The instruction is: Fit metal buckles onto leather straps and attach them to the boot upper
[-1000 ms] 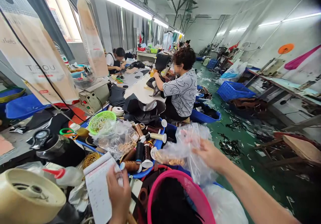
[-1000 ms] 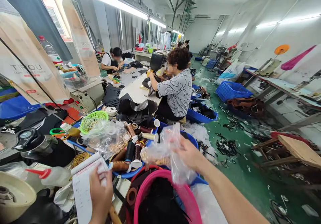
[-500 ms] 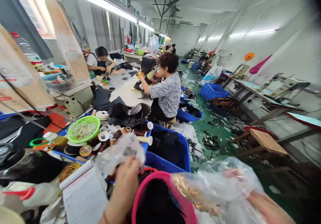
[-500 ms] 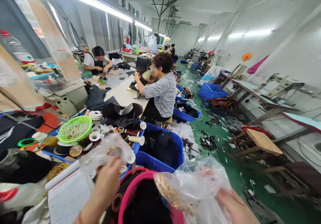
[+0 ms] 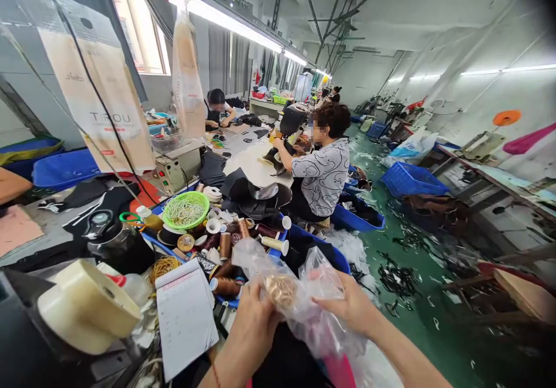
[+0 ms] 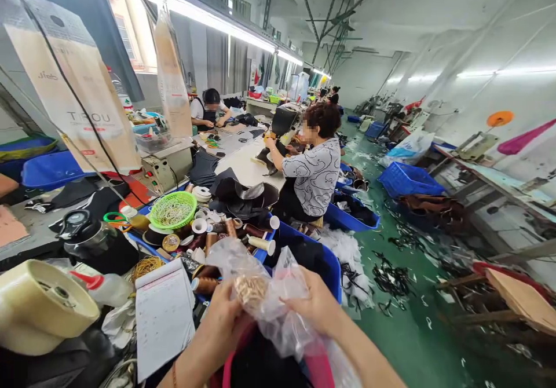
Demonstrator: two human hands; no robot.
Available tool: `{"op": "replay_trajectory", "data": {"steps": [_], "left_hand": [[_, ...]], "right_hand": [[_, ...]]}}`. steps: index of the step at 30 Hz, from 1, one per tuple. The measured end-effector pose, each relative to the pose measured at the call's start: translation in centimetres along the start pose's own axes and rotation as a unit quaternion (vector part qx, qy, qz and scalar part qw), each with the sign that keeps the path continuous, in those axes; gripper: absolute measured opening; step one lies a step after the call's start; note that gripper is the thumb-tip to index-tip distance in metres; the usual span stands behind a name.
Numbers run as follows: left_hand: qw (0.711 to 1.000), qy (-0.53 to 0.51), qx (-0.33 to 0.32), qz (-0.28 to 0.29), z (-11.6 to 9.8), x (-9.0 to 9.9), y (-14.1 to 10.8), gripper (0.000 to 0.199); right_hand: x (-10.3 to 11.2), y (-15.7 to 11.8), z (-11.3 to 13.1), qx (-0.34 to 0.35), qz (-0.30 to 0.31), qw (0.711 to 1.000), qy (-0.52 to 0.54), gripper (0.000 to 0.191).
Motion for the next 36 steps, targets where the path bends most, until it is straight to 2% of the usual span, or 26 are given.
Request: {"op": "replay_trajectory", "data": {"steps": [2, 3, 5, 7, 8, 9, 10, 12, 14, 15, 16, 18, 19, 20, 21, 23, 24, 25, 27, 29, 30, 31, 33, 34, 36], "left_hand": [[1.0, 0.009, -0.014, 0.005, -0.7, -0.2, 0.0, 0.033], [0.999, 0.019, -0.027, -0.002, -1.4, -0.4, 0.1, 0.03], [0.998, 0.046, -0.028, -0.028, -2.4, -0.8, 0.2, 0.018], [0.996, 0.078, 0.009, -0.052, -2.6, -1.1, 0.5, 0.006], [0.994, 0.091, 0.033, -0.057, -2.4, -1.1, 0.7, 0.004], [0.992, 0.1, 0.057, -0.057, -2.1, -1.0, 1.0, 0.004], [0.99, 0.108, 0.077, -0.052, -1.7, -0.7, 1.3, 0.005], [0.988, 0.116, 0.099, -0.03, -1.0, 0.0, 1.9, 0.01], [0.989, 0.117, 0.095, -0.004, -0.7, 0.7, 2.6, 0.01], [0.99, 0.115, 0.081, 0.008, -0.7, 0.9, 2.8, 0.009], [0.992, 0.111, 0.061, 0.02, -1.0, 1.0, 3.0, 0.009], [0.995, 0.095, 0.019, 0.04, -1.7, 0.5, 3.2, 0.012], [0.995, 0.083, -0.004, 0.049, -2.3, 0.0, 3.3, 0.015], [0.996, 0.072, -0.023, 0.052, -2.8, -0.5, 3.3, 0.016], [0.996, 0.062, -0.034, 0.047, -3.1, -1.0, 3.3, 0.016], [0.998, 0.046, -0.033, 0.018, -3.5, -1.7, 3.2, 0.018], [0.999, 0.039, -0.027, 0.001, -3.6, -1.9, 3.2, 0.018], [0.999, 0.029, -0.026, -0.012, -3.7, -2.1, 3.1, 0.016], [0.999, -0.002, -0.048, -0.023, -4.0, -2.3, 3.0, 0.009], [0.997, -0.032, -0.067, -0.036, -3.5, -1.6, 3.0, 0.012], [0.996, -0.044, -0.065, -0.047, -2.8, -0.9, 3.1, 0.016], [0.995, -0.057, -0.06, -0.06, -1.9, -0.1, 3.2, 0.018], [0.991, -0.084, -0.071, -0.07, -0.9, 1.1, 3.4, 0.017], [0.989, -0.09, -0.1, -0.061, -1.2, 1.2, 3.3, 0.014], [0.979, -0.08, -0.188, -0.019, -3.3, 0.4, 2.6, 0.013]], "right_hand": [[-0.4, 0.6, 1.5, 0.05, 0.045, 0.983, -0.171, 0.018], [-0.4, 1.0, 2.0, 0.061, 0.041, 0.966, -0.247, 0.015], [0.5, 2.1, 2.7, 0.049, -0.028, 0.927, -0.37, 0.017], [1.6, 2.9, 3.8, 0.018, -0.126, 0.89, -0.438, 0.019], [1.8, 3.0, 4.4, 0.004, -0.152, 0.88, -0.449, 0.019], [1.5, 3.2, 4.7, -0.005, -0.149, 0.884, -0.443, 0.02], [0.8, 3.4, 4.9, -0.006, -0.115, 0.9, -0.42, 0.022], [-1.5, 3.3, 5.4, 0.011, 0.001, 0.938, -0.347, 0.038], [-3.0, 2.7, 5.6, 0.021, 0.092, 0.949, -0.3, 0.061], [-3.4, 2.5, 5.3, 0.014, 0.12, 0.943, -0.31, 0.062], [-3.5, 2.5, 4.8, 0.0, 0.138, 0.929, -0.344, 0.055], [-3.5, 2.9, 3.3, -0.028, 0.152, 0.889, -0.431, 0.029], [-3.6, 3.4, 2.8, -0.034, 0.152, 0.877, -0.455, 0.019], [-3.7, 4.1, 2.4, -0.036, 0.15, 0.88, -0.45, 0.013], [-3.8, 4.8, 2.2, -0.042, 0.137, 0.904, -0.403, 0.011], [-3.3, 6.4, 2.0, -0.061, 0.082, 0.965, -0.24, 0.006], [-2.8, 7.1, 1.8, -0.074, 0.042, 0.985, -0.152, 0.003], [-2.0, 7.7, 1.4, -0.089, -0.01, 0.994, -0.066, 0.009], [-0.4, 7.8, 0.5, -0.106, -0.124, 0.982, 0.091, 0.026], [-0.1, 7.3, -0.7, -0.103, -0.178, 0.954, 0.217, 0.037], [-0.6, 7.1, -1.1, -0.099, -0.165, 0.948, 0.253, 0.04], [-1.5, 6.9, -1.2, -0.092, -0.12, 0.955, 0.256, 0.041], [-4.2, 6.3, -1.5, -0.087, 0.019, 0.978, 0.187, 0.035], [-5.4, 5.8, -1.8, -0.085, 0.078, 0.985, 0.132, 0.028], [-6.6, 5.4, -2.4, -0.079, 0.136, 0.987, 0.039, 0.016]]}}
Point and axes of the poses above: each hand's wrist, its own y-axis towards the middle knuckle, its own x-axis out of the back of the hand, z = x × y, the point moved 10 cm from there along y, towards the middle knuckle, and after that the axes turned 10 degrees about y, right-handed, at the moved point
